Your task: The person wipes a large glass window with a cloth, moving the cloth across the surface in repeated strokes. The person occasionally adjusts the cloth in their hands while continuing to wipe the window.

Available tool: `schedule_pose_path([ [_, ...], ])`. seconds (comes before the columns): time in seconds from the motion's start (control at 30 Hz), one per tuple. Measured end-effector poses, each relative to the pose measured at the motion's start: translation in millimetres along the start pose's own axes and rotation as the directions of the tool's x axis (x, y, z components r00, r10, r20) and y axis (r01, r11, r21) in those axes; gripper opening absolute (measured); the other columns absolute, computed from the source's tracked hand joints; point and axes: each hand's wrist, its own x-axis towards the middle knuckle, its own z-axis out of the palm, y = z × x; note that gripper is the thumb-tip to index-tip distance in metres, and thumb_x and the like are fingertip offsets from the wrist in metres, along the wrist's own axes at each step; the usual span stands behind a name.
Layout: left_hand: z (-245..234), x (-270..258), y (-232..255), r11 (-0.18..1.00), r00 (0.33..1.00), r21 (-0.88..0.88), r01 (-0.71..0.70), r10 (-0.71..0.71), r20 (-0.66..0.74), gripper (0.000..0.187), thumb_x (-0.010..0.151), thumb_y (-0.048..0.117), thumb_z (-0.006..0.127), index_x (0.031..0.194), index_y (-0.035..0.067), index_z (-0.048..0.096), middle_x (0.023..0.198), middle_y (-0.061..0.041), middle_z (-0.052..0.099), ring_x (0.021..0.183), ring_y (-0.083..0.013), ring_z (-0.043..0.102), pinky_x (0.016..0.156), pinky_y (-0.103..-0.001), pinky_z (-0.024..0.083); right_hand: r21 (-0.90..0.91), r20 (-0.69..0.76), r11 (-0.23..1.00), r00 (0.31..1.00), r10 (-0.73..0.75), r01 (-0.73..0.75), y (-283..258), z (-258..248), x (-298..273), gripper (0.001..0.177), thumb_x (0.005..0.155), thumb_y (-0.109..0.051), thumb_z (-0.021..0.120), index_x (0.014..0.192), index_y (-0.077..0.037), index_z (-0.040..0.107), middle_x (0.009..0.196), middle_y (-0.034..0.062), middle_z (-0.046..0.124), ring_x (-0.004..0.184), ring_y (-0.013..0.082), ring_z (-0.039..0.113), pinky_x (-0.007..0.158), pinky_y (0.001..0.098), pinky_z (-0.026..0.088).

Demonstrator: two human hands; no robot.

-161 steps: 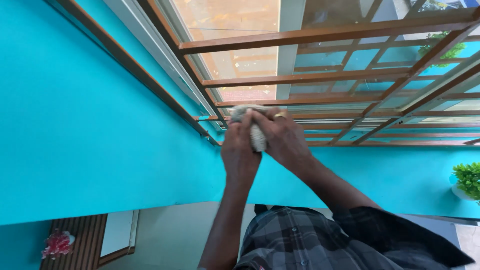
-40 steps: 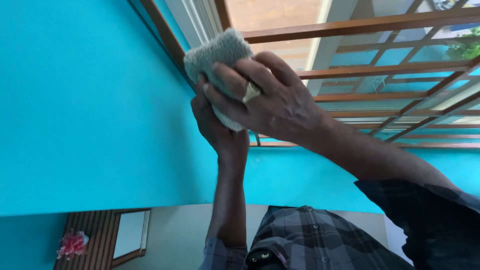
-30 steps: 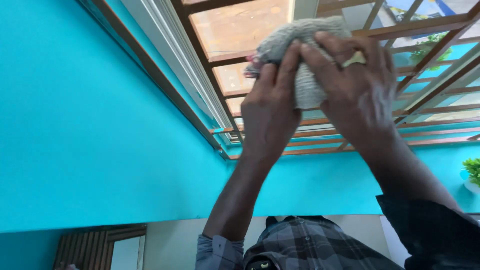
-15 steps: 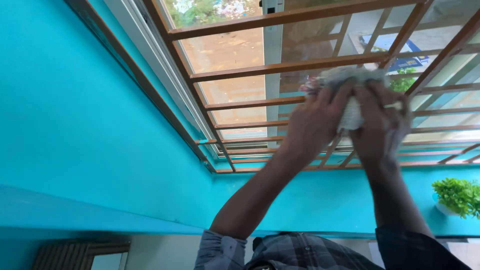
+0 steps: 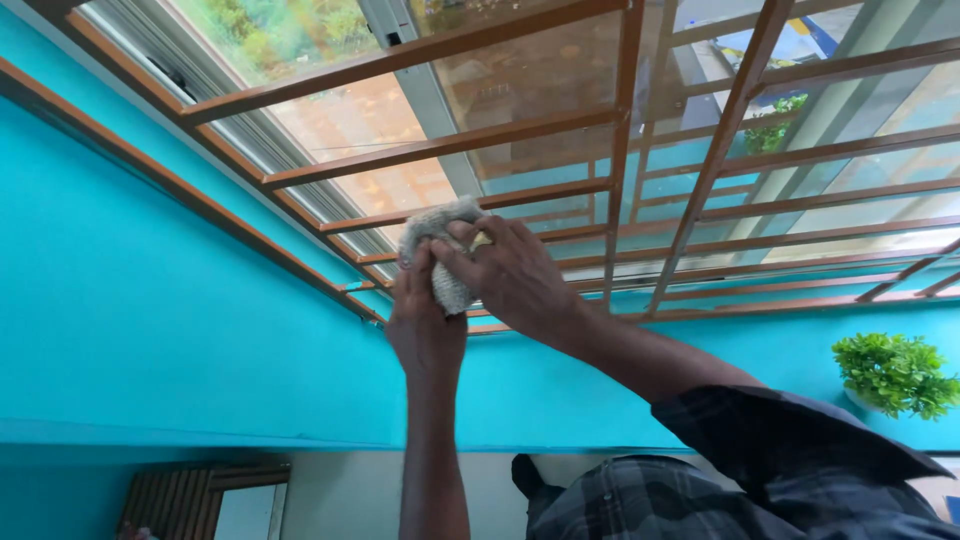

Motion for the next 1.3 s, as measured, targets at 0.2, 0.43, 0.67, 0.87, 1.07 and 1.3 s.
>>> schedule_pose_path([
  [0.2,12.0,5.7,81.1,0.972,0.978,-0.135,-0.193,0.18,-0.103,0.069,0.085,0.015,0.085,0.148,0.013,0.056,0.101,-0.008,0.062,0.086,-0.0243,0.069,0.069,-0.039,0.057,-0.15,-0.15,0.988,0.987,-0.052,0.029,33.8,-96.8,-39.6,0.048,0.085,-0.014,0.076,0.133,-0.014,0.069,0.134,0.0071,0.064,0.117,0.0297,0.06,0.093,0.0474,0.054],
  [0.43,28.3,70.3,160.1,0.905,0.904,-0.128,-0.405,0.376,-0.202,0.077,0.083,0.004,0.081,0.152,0.016,0.047,0.113,-0.01,0.061,0.098,-0.0274,0.068,0.078,-0.038,0.059,-0.324,-0.392,0.945,0.914,-0.103,-0.032,103.1,-163.0,-31.4,0.045,0.095,-0.006,0.084,0.137,-0.013,0.069,0.136,0.0041,0.06,0.115,0.0258,0.06,0.083,0.036,0.058],
  [0.67,28.4,46.4,183.8,0.922,0.933,-0.147,-0.359,0.351,-0.074,0.083,0.074,-0.001,0.078,0.15,0.016,0.051,0.115,-0.01,0.064,0.099,-0.0311,0.07,0.08,-0.042,0.06,-0.235,-0.192,0.966,0.979,0.065,-0.11,97.4,-169.6,-61.4,0.061,0.072,-0.001,0.082,0.131,-0.01,0.071,0.129,0.004,0.067,0.103,0.0284,0.067,0.07,0.0339,0.061],
  [0.87,-1.4,83.3,185.6,0.905,0.871,0.012,-0.424,0.412,-0.267,0.079,0.085,0.007,0.084,0.155,0.019,0.048,0.11,-0.008,0.059,0.097,-0.0268,0.067,0.08,-0.039,0.059,-0.292,-0.507,0.953,0.832,-0.226,0.081,109.9,-185.5,-10.2,0.046,0.099,-0.011,0.087,0.14,-0.011,0.067,0.136,0.0064,0.065,0.111,0.0218,0.064,0.086,0.0388,0.062],
  [1.07,0.0,113.7,169.6,0.923,0.885,0.103,-0.37,0.384,-0.263,0.076,0.093,0.002,0.079,0.157,0.024,0.045,0.115,-0.006,0.062,0.098,-0.0265,0.07,0.079,-0.037,0.061,-0.341,-0.397,0.937,0.915,-0.069,-0.078,91.6,-177.5,25.5,0.049,0.093,0.001,0.072,0.141,-0.009,0.069,0.119,0.0069,0.065,0.114,0.0307,0.063,0.078,0.0412,0.059],
  [1.3,-26.8,126.6,137.5,0.894,0.882,0.212,-0.395,0.434,-0.186,0.079,0.08,0.0,0.077,0.15,0.025,0.049,0.114,-0.007,0.061,0.1,-0.0316,0.071,0.077,-0.042,0.061,-0.375,-0.35,0.927,0.924,-0.153,0.011,79.4,-169.0,41.6,0.046,0.092,-0.002,0.07,0.138,-0.006,0.064,0.128,0.0137,0.064,0.117,0.0318,0.061,0.078,0.0421,0.058],
])
